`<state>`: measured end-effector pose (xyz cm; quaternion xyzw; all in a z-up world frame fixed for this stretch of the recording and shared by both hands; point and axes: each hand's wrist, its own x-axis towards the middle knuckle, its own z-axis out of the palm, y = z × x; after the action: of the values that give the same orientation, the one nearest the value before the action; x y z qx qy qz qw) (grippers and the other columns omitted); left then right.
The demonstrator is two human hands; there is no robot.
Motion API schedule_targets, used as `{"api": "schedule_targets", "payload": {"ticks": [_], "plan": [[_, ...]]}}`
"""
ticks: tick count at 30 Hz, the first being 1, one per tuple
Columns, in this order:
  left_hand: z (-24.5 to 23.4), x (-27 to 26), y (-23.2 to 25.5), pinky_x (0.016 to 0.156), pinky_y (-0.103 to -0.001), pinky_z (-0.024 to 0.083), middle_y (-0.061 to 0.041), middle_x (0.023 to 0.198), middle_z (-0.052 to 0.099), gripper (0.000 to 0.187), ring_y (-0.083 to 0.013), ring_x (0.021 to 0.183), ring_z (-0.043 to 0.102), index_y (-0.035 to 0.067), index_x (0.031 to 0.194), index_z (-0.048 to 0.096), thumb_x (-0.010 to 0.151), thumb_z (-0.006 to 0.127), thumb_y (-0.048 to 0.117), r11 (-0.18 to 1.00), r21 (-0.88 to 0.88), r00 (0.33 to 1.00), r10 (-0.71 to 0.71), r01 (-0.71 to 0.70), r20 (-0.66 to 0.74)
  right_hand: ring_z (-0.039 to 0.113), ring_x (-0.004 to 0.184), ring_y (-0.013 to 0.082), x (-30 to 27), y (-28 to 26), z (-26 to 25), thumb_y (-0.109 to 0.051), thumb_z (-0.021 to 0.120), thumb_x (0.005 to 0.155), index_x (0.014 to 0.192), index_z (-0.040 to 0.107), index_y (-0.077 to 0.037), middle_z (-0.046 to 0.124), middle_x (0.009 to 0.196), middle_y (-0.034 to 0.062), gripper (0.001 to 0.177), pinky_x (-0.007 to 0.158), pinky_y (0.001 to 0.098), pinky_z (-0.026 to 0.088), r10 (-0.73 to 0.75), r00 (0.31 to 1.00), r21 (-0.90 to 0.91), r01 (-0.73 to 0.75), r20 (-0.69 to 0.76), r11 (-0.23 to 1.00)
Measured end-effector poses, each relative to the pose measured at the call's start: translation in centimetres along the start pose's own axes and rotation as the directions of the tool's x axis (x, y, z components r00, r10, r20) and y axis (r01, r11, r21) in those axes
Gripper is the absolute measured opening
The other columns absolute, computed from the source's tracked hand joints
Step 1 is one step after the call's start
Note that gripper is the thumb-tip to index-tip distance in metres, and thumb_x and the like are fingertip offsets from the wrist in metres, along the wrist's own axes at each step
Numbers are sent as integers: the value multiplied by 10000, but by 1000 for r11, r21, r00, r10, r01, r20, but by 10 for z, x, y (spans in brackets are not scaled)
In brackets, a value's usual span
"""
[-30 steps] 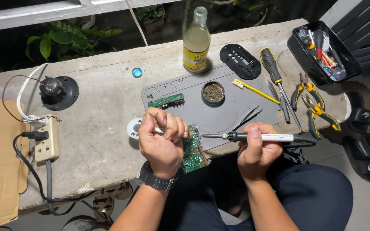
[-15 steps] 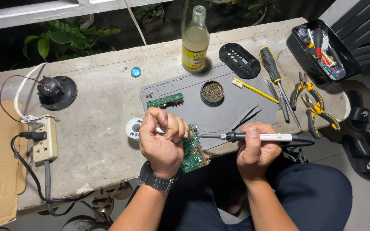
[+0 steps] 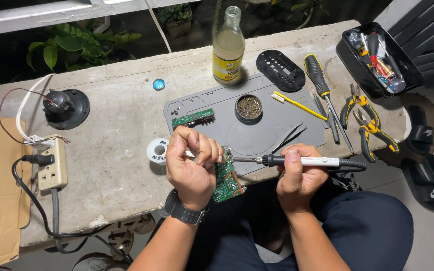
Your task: The person solders a green circuit board using a soldering iron and solder wire. They hold the board with one hand while applying heat and solder to specific points on the board's surface.
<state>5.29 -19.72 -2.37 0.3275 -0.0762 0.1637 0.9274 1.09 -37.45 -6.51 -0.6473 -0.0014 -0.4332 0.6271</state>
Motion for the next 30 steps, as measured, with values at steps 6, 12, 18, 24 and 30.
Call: {"api": "schedule_targets", "payload": {"ticks": [6, 12, 18, 24, 30], "plan": [[-1, 1, -1, 437, -382, 483, 43, 483, 261, 320, -140, 380, 289, 144, 867, 440, 1159, 364, 250, 1000, -5, 1000, 0, 0, 7, 555, 500, 124, 0, 0, 1, -142, 659, 1102, 856, 631, -42, 576, 629, 81, 267, 517, 263, 459, -10, 1000, -19, 10, 11, 1000], [-2, 1, -1, 449, -374, 484, 48, 491, 260, 312, -140, 383, 291, 144, 875, 446, 1157, 375, 259, 1000, -10, 1000, -8, 8, 9, 549, 506, 122, 0, 0, 1, -154, 663, 1103, 862, 639, -42, 565, 624, 78, 267, 525, 262, 462, -16, 1000, -24, 16, 5, 1000], [-4, 1, 1, 459, -372, 489, 52, 499, 270, 324, -138, 392, 297, 148, 891, 454, 1168, 376, 297, 1000, -16, 1000, 8, -7, 7, 553, 496, 122, 2, -2, 2, -162, 666, 1101, 855, 646, -33, 566, 599, 79, 278, 513, 254, 459, -18, 1000, -36, 19, 15, 999], [-14, 13, 43, 873, -472, 632, -95, 773, 513, 319, -253, 728, 590, 84, 1343, 559, 1135, 527, 325, 994, -41, 995, 101, -101, 0, 547, 506, 140, 2, 1, -1, -148, 651, 1106, 859, 632, -36, 564, 611, 89, 272, 533, 275, 460, -27, 1000, -38, 27, -7, 999], [-63, 27, 114, 1256, -473, 650, -69, 1130, 685, 126, -213, 1129, 750, 139, 1320, 575, 1208, 560, 193, 933, 360, 988, 61, -6, -141, 534, 506, 136, 2, -6, 2, -135, 651, 1105, 860, 633, -35, 559, 610, 88, 266, 528, 280, 439, -28, 1000, -59, 28, 4, 998]]}}
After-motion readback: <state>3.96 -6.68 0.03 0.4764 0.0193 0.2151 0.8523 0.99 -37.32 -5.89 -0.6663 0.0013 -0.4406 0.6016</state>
